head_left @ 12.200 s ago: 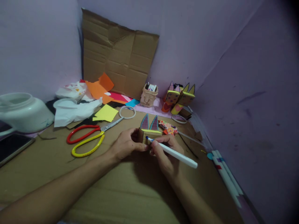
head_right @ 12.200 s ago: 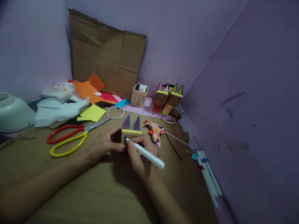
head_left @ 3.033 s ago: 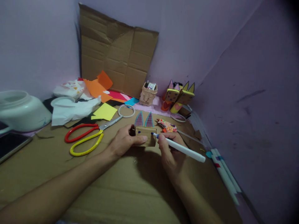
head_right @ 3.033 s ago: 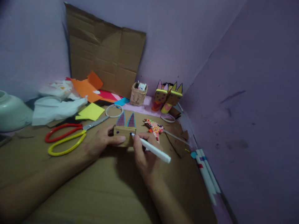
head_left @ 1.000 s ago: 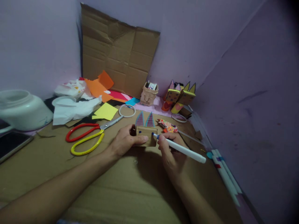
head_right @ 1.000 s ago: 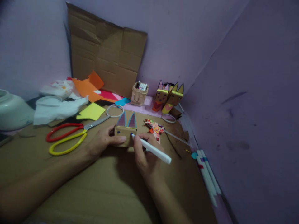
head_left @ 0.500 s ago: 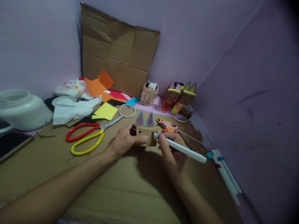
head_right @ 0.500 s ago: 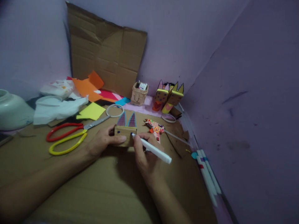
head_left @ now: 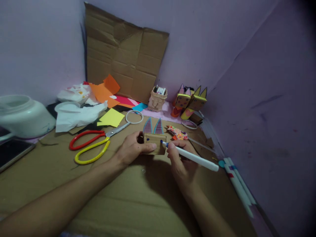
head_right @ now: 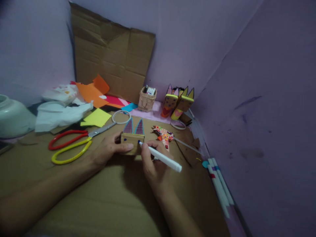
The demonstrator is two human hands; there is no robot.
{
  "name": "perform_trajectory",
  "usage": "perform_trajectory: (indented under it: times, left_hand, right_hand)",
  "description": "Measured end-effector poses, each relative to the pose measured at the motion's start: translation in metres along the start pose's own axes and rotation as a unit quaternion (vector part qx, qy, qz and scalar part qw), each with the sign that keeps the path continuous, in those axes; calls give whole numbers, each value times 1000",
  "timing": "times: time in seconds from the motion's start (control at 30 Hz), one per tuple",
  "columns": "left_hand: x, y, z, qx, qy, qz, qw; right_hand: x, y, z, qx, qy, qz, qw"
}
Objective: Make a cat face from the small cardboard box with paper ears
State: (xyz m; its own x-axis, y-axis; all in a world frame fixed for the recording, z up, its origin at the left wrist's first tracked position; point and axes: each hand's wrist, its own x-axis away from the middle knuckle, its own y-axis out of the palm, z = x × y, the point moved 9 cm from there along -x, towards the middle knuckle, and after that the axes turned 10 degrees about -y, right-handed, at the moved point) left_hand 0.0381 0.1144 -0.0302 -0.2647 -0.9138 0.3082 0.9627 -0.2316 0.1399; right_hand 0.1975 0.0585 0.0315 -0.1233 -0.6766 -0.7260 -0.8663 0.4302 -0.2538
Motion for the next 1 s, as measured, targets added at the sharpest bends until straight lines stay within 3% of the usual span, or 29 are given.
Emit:
perform_trajectory:
  times: [1.0]
  left_hand:
    - [-1, 0, -1, -1, 2, -2, 1000]
  right_hand:
    - [1, 2, 3, -15, 2, -1, 1000]
